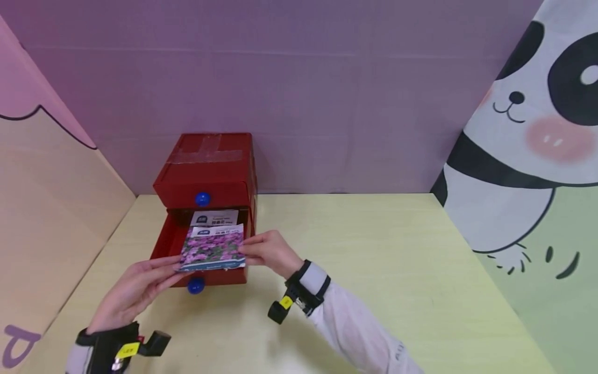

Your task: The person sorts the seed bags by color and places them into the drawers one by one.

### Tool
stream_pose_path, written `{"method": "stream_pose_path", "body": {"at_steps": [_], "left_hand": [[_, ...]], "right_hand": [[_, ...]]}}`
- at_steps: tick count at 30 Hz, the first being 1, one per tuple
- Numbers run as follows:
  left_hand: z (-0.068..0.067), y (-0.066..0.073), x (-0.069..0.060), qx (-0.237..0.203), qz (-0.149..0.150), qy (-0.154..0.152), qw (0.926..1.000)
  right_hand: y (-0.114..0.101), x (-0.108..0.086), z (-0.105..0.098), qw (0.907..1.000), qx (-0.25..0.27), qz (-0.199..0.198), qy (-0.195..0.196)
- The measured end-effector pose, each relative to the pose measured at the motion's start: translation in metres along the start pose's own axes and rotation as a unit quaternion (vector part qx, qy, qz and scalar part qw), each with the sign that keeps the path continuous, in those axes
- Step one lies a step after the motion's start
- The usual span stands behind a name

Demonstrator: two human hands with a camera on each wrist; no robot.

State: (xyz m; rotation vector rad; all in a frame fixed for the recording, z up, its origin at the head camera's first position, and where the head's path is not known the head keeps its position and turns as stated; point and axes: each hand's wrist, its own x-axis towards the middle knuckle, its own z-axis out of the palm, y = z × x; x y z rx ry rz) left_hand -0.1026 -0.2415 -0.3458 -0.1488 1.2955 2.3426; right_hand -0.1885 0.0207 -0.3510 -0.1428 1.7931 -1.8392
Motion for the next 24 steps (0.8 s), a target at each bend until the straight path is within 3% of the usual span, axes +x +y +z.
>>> {"method": "stream_pose_path", "body": {"at_steps": [9,15,17,24], "left_hand": [[-0.004,0.0017,0.0036,0.006,-0.014,0.045,0.9989],[-0.0039,0.004,0.0066,0.013,-0.008,0.078,0.9968],[-0.0035,0.0045,0.0073,0.01,-0.002,0.076,0.9971],[-0.0016,0.0054,0.007,0.044,0.022,0.025,0.9985]], "right_hand": [[0.0003,0.0025,0.0032,0.9996,0.022,0.016,0.004],[-0.0024,-0.0001,0.0041,0.9995,0.026,0.018,-0.005],[-0.0038,-0.0014,0.0046,0.9996,0.022,0.012,-0.012],[-0.0065,-0.0011,0.0084,1.0,-0.001,0.007,-0.002]]}}
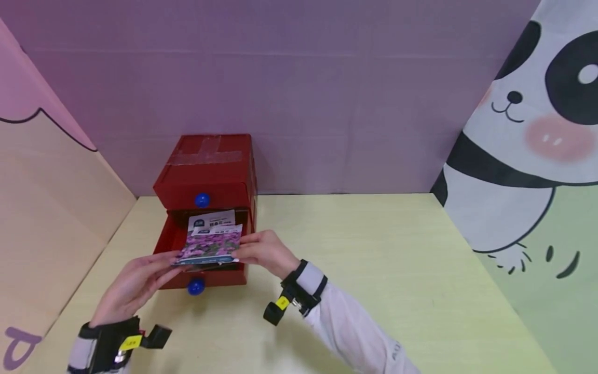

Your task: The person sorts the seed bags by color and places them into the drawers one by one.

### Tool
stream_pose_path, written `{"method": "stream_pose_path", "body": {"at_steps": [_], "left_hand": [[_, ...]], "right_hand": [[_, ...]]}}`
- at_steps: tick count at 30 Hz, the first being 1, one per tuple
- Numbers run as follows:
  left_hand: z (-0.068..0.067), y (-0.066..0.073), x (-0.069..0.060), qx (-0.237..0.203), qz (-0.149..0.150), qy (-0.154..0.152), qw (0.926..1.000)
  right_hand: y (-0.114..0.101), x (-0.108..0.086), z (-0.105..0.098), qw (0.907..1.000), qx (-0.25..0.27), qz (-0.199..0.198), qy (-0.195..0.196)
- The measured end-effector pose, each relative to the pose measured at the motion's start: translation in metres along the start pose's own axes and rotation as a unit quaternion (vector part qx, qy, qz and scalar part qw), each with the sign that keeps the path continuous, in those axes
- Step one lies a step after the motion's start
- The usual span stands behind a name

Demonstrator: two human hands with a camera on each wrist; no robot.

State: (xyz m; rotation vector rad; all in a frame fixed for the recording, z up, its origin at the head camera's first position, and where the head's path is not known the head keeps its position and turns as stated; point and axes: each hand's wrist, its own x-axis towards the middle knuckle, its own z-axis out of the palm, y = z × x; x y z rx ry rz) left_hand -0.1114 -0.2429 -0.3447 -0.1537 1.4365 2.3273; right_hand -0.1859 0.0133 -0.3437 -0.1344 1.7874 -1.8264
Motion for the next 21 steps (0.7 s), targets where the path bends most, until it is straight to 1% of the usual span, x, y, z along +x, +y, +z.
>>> {"method": "stream_pose_path", "body": {"at_steps": [3,6,10,13,16,18,21], "left_hand": [[0.0,0.001,0.001,0.008,-0.002,0.002,1.0],[-0.003,0.001,0.005,0.02,-0.007,0.036,0.9991],[-0.005,0.003,0.009,0.009,-0.013,0.082,0.9965],[-0.004,0.003,0.01,0.001,-0.011,0.082,0.9966],[-0.002,0.003,0.012,0.034,-0.003,0.076,0.9965],[-0.001,0.002,0.014,0.071,0.0,0.08,0.9943],[0.003,0.002,0.017,0.127,0.0,0.076,0.989]], "right_hand": [[0.001,0.002,0.001,1.0,0.0,0.0,0.008],[0.003,0.004,0.002,0.9999,0.003,-0.01,0.009],[0.003,0.006,0.004,0.9997,0.019,-0.014,0.006],[0.002,0.008,0.006,0.9997,0.021,-0.008,0.008],[0.002,0.01,0.008,0.9993,0.036,-0.013,0.002],[0.003,0.011,0.009,0.9977,0.063,-0.02,-0.013],[0.003,0.012,0.012,0.9937,0.1,-0.024,-0.044]]}}
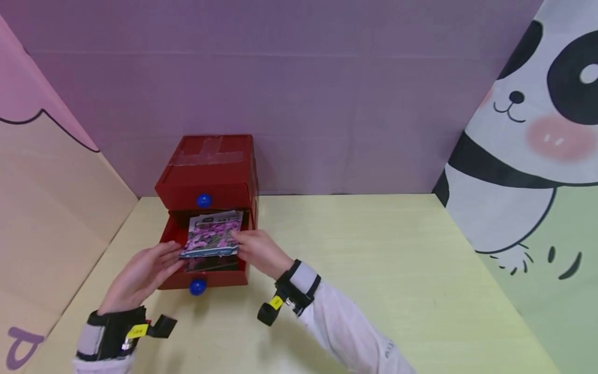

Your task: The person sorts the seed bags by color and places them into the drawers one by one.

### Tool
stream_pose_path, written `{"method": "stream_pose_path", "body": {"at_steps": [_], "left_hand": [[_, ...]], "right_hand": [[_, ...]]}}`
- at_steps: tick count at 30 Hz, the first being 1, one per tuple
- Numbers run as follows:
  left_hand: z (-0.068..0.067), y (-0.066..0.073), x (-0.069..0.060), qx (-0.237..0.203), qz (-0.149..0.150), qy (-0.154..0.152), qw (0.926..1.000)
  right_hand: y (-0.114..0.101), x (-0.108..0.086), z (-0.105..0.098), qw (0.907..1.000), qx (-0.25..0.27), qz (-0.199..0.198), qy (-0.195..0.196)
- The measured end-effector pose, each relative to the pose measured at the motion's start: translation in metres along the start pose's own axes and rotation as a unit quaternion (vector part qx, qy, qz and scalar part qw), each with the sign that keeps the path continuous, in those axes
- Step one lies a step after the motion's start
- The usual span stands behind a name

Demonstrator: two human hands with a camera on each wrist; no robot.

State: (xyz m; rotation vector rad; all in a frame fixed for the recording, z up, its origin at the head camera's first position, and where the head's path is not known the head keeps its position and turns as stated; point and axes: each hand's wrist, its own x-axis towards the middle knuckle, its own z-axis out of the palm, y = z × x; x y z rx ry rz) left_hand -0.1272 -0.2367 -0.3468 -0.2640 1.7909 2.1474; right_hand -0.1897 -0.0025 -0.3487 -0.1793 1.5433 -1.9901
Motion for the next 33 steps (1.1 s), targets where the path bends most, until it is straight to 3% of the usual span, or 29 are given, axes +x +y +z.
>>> {"method": "stream_pose_path", "body": {"at_steps": [3,8,14,24,33], "left_hand": [[0.0033,0.001,0.001,0.032,0.001,-0.01,0.9995],[0.0042,0.0024,0.002,0.043,0.003,-0.01,0.999],[0.0048,0.0025,0.003,0.056,0.0,0.004,0.9984],[0.0083,0.0045,0.001,0.053,0.005,-0.008,0.9986],[0.0054,0.0046,-0.0016,0.071,0.006,0.01,0.9974]], "right_hand": [[-0.0007,0.0009,0.002,0.9995,0.021,0.008,-0.024],[-0.0028,0.0013,0.0049,0.9986,0.026,0.018,-0.043],[-0.0027,0.0023,0.007,0.9983,0.034,0.019,-0.043],[-0.0021,0.0019,0.0077,0.9985,0.024,0.014,-0.048],[-0.0023,0.0041,0.0038,0.9994,0.004,0.001,-0.035]]}}
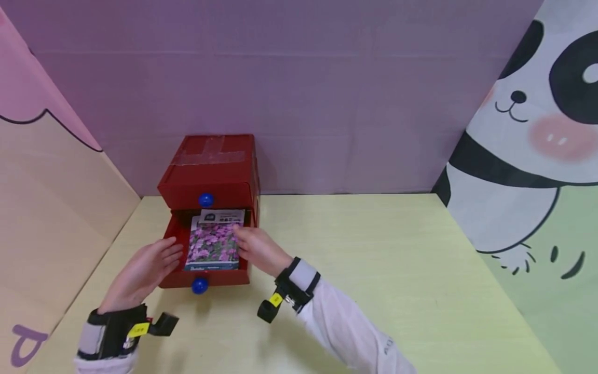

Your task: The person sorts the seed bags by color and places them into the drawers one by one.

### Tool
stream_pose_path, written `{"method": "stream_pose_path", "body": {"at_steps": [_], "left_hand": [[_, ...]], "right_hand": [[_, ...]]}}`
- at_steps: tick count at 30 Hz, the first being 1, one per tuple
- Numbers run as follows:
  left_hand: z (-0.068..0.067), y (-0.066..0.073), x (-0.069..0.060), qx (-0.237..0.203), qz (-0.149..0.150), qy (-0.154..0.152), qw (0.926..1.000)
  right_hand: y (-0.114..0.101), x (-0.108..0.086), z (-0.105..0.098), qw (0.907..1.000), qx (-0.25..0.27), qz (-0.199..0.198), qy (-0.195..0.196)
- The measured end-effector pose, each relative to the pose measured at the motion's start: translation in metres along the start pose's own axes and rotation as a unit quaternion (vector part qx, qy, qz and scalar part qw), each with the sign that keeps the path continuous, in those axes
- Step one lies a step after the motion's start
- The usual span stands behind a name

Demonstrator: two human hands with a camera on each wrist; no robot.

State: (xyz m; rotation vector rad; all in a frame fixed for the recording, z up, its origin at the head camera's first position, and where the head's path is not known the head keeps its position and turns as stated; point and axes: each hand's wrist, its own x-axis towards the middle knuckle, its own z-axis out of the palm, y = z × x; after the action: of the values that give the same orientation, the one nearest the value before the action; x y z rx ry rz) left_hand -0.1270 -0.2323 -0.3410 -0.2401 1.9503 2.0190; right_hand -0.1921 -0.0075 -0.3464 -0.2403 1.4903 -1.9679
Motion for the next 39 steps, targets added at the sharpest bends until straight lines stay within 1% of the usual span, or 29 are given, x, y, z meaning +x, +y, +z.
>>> {"method": "stream_pose_path", "body": {"at_steps": [6,9,11,13,15,17,21,23,24,28,31,33,35,39], "left_hand": [[0.003,0.002,-0.003,0.036,0.022,0.016,0.999],[0.006,0.005,-0.007,0.05,0.04,0.028,0.9976],[0.008,0.006,-0.011,0.062,0.059,0.035,0.9957],[0.01,0.007,-0.014,0.069,0.08,0.041,0.9935],[0.012,0.007,-0.018,0.08,0.093,0.049,0.9912],[0.013,0.006,-0.022,0.088,0.099,0.063,0.9891],[0.012,0.002,-0.029,0.099,0.109,0.079,0.9859],[0.01,-0.001,-0.032,0.11,0.105,0.085,0.9846],[0.01,-0.003,-0.034,0.117,0.098,0.089,0.9843],[0.009,-0.009,-0.038,0.146,0.06,0.101,0.9823],[0.009,-0.013,-0.039,0.159,0.04,0.106,0.9808],[0.009,-0.015,-0.04,0.166,0.029,0.111,0.9795],[0.009,-0.017,-0.04,0.173,0.011,0.116,0.9781],[0.009,-0.023,-0.042,0.172,-0.02,0.12,0.9776]], "right_hand": [[-0.009,-0.004,-0.005,0.9993,-0.028,-0.014,0.021],[-0.013,-0.007,-0.008,0.9984,-0.045,-0.025,0.023],[-0.015,-0.007,-0.009,0.9972,-0.06,-0.034,0.03],[-0.017,-0.006,-0.011,0.9953,-0.074,-0.045,0.043],[-0.021,-0.005,-0.014,0.9926,-0.087,-0.056,0.062],[-0.025,-0.003,-0.017,0.989,-0.101,-0.069,0.083],[-0.034,0.0,-0.022,0.9803,-0.129,-0.086,0.122],[-0.038,0.002,-0.024,0.9756,-0.141,-0.092,0.141],[-0.04,0.003,-0.025,0.9737,-0.143,-0.096,0.149],[-0.048,0.009,-0.029,0.967,-0.147,-0.115,0.174],[-0.052,0.014,-0.032,0.9643,-0.142,-0.123,0.186],[-0.054,0.016,-0.032,0.9626,-0.142,-0.121,0.196],[-0.056,0.019,-0.032,0.9616,-0.141,-0.117,0.204],[-0.058,0.026,-0.031,0.9596,-0.134,-0.121,0.216]]}}
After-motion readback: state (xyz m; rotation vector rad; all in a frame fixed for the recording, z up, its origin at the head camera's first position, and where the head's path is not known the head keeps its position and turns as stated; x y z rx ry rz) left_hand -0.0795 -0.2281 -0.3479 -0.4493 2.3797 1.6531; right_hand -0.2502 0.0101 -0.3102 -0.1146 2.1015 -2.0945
